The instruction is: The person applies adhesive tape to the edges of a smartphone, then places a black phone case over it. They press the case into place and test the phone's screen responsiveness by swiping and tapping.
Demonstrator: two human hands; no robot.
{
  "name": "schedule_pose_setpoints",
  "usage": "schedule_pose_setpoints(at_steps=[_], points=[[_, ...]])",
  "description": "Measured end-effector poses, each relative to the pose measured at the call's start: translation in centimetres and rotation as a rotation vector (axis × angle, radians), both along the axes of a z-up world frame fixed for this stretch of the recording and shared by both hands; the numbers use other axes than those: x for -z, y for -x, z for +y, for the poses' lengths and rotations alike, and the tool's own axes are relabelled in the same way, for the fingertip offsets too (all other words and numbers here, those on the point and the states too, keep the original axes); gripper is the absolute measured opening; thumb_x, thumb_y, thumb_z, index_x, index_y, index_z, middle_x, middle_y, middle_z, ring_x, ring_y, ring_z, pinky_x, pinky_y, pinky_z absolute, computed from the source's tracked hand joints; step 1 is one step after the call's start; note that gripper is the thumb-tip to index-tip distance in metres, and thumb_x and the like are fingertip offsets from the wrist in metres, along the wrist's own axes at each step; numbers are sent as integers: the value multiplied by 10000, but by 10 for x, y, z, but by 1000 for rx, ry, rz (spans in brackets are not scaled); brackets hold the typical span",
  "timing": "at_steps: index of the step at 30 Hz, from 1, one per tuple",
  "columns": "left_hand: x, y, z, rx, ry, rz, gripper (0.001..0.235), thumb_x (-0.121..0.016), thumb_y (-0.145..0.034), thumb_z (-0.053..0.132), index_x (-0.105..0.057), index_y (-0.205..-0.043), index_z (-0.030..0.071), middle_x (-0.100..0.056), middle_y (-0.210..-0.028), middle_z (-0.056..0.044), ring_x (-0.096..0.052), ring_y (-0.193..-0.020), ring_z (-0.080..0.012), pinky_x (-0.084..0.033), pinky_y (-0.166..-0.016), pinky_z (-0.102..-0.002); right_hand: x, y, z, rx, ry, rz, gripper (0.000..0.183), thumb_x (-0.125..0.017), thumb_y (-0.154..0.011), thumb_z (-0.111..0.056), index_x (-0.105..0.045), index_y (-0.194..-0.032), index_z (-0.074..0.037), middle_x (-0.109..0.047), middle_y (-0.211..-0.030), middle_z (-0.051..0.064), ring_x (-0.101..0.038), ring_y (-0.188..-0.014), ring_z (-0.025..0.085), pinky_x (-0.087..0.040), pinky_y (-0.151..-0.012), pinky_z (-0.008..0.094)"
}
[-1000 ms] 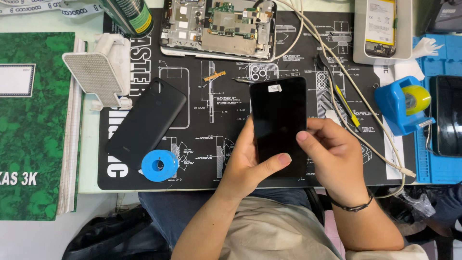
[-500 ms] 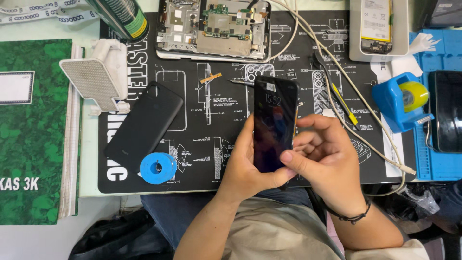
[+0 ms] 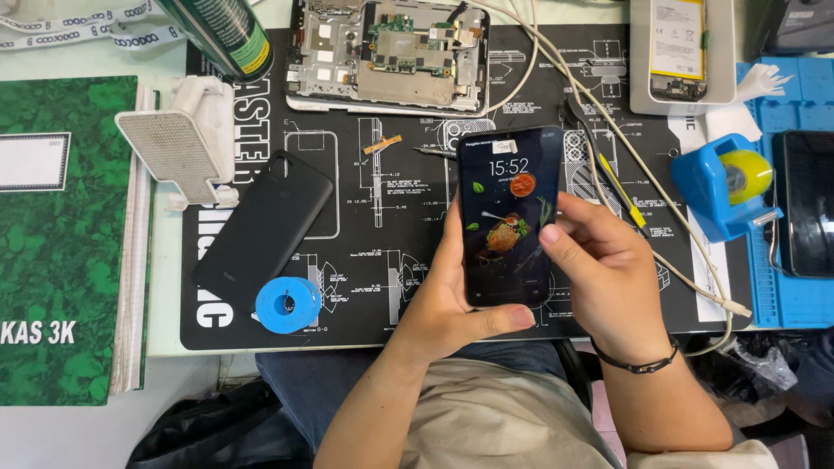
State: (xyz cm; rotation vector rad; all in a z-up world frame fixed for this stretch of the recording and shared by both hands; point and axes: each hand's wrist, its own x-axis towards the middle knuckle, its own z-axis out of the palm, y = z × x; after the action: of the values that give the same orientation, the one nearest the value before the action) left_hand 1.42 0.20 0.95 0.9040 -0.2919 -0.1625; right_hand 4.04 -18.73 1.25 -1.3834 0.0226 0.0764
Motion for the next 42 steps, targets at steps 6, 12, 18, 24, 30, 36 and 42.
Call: schedule_pose_setpoints(at_steps=[6, 12, 18, 24, 30, 36, 42], points=[[1, 3, 3, 106, 152, 151, 1153, -725, -877, -58, 14, -1735, 158, -424, -1565, -130, -537, -1274, -246, -613, -814, -327, -13, -2, -3, -200, -2, -71, 527, -693, -879, 66, -552, -1384, 18, -702, -1216, 109, -672, -1118, 171, -541, -983, 316], [4, 4, 2, 51, 67, 38, 1113, -747, -884, -43, -48, -1742, 72, -382, -1601, -95, -410, -1479, -186, -464, -1191, -303, -19, -2, -6, -237, 106, -83, 551, -737, -832, 67, -558, -1351, 13, -692, -1164, 95, -662, -1062, 158, -536, -932, 307], [1, 6, 1, 77, 57, 106, 1093, -739, -876, -26, -54, -1724, 66, -408, -1601, -108, -445, -1460, -192, -513, -1081, -308, -2, -3, -12, -89, 93, -4, 241, -671, -1005, -49, -637, -1231, 25, -713, -1093, 61, -633, -966, 105, -502, -867, 261], [-3, 5, 1, 87, 66, 137, 1102, -727, -889, -37, -25, -1724, 118, -470, -1515, -131, -578, -1250, -176, -593, -789, -289, 0, -5, -14, -129, 49, -46, 214, -635, -1001, -67, -631, -1197, 19, -702, -1078, 52, -634, -961, 103, -511, -872, 262], [-2, 5, 0, 44, -57, 131, 1128, -752, -826, -69, -52, -1696, 91, -472, -1516, -117, -596, -1203, -177, -588, -677, -259, -4, -6, -14, -64, -8, -117, 151, -606, -1058, -102, -674, -1072, 33, -690, -952, 85, -640, -841, 157, -519, -791, 296], [-2, 4, -7, -97, -149, -67, 1067, -857, -792, -104, -216, -1634, 33, -521, -1450, -109, -552, -1329, -167, -489, -1188, -351, -5, -8, -6, -32, -80, -40, 149, -626, -1050, -109, -665, -990, 21, -663, -891, 67, -622, -784, 141, -517, -697, 290], [-7, 5, -8, -122, -152, 37, 1060, -910, -716, -34, -299, -1579, 43, -571, -1380, -80, -592, -1270, -162, -514, -1122, -350, -17, -2, 5, -28, 58, -51, 162, -629, -1033, -116, -675, -963, 23, -677, -863, 59, -617, -739, 118, -516, -672, 274]])
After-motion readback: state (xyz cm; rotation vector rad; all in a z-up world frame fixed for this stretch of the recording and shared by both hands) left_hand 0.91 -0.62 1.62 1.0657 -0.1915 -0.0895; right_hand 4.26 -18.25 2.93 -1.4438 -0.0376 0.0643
